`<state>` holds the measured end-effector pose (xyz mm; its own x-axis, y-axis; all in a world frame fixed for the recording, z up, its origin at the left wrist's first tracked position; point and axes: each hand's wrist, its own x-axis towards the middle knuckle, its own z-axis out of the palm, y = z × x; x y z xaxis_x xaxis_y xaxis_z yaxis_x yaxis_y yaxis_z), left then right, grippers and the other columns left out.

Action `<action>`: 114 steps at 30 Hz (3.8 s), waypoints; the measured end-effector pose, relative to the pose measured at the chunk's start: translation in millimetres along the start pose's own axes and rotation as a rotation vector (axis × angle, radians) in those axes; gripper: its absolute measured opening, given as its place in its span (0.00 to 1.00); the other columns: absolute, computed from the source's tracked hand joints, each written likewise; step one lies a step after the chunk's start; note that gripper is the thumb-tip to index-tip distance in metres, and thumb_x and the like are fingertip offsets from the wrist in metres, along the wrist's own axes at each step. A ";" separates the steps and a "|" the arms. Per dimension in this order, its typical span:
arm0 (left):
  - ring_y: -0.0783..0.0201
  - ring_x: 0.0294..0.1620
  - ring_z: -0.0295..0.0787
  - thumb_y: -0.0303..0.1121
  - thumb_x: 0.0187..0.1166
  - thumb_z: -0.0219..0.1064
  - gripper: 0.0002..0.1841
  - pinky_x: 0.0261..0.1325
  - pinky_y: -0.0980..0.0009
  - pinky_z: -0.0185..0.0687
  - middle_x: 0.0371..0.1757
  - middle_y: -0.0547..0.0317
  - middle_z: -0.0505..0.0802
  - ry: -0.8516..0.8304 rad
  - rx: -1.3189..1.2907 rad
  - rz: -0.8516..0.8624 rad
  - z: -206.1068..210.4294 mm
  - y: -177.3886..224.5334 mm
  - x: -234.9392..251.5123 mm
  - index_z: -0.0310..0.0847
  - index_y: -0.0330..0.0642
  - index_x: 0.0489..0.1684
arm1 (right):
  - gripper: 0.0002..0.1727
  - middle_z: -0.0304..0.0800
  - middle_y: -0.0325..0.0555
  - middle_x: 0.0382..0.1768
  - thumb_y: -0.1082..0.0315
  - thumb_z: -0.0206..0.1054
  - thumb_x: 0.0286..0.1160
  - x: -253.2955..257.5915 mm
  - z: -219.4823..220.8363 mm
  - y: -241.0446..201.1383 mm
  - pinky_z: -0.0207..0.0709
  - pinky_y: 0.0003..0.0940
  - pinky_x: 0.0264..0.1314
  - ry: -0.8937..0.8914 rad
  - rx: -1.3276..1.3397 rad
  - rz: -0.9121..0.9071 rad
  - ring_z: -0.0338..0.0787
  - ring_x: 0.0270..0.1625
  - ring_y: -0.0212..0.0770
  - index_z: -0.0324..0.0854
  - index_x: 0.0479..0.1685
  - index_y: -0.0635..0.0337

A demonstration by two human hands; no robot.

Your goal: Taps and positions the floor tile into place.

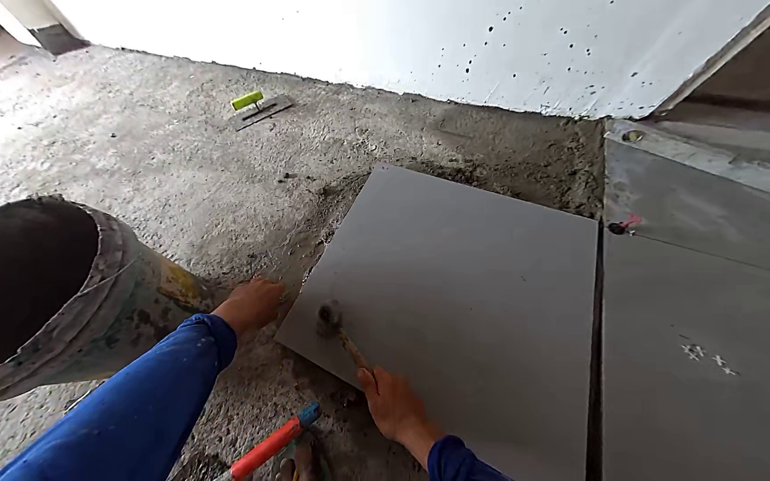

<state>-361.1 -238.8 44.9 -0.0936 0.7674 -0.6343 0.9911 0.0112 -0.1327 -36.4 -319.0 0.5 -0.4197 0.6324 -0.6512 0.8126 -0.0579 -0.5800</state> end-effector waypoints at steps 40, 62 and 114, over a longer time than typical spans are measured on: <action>0.12 0.88 0.40 0.61 0.54 0.87 0.72 0.68 0.29 0.78 0.95 0.34 0.26 -0.110 -0.076 0.361 3.9 278.9 1.3 0.27 0.67 0.99 | 0.42 0.82 0.53 0.20 0.33 0.40 0.89 -236.0 -31.1 258.9 0.80 0.57 0.30 0.287 0.015 0.120 0.88 0.26 0.55 0.83 0.43 0.64; 0.27 0.94 0.41 0.87 0.61 0.49 0.57 0.74 0.10 0.40 0.96 0.43 0.55 0.256 -0.158 0.266 -4.3 269.1 28.1 0.53 0.66 0.96 | 0.32 0.74 0.35 0.19 0.38 0.41 0.89 -107.7 -129.2 218.6 0.75 0.37 0.24 0.677 0.640 0.028 0.77 0.19 0.35 0.81 0.39 0.55; 0.30 0.95 0.44 0.89 0.62 0.41 0.62 0.79 0.14 0.31 0.96 0.50 0.59 0.624 -0.218 0.138 30.0 223.6 105.2 0.52 0.54 0.96 | 0.32 0.73 0.43 0.21 0.43 0.39 0.95 97.8 -289.7 145.2 0.72 0.36 0.20 0.692 0.718 0.267 0.74 0.17 0.39 0.78 0.39 0.59</action>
<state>-152.2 -174.8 -74.3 0.0430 0.9968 -0.0674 0.9926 -0.0349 0.1161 157.7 -41.8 -5.7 0.2483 0.8243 -0.5088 0.3172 -0.5655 -0.7613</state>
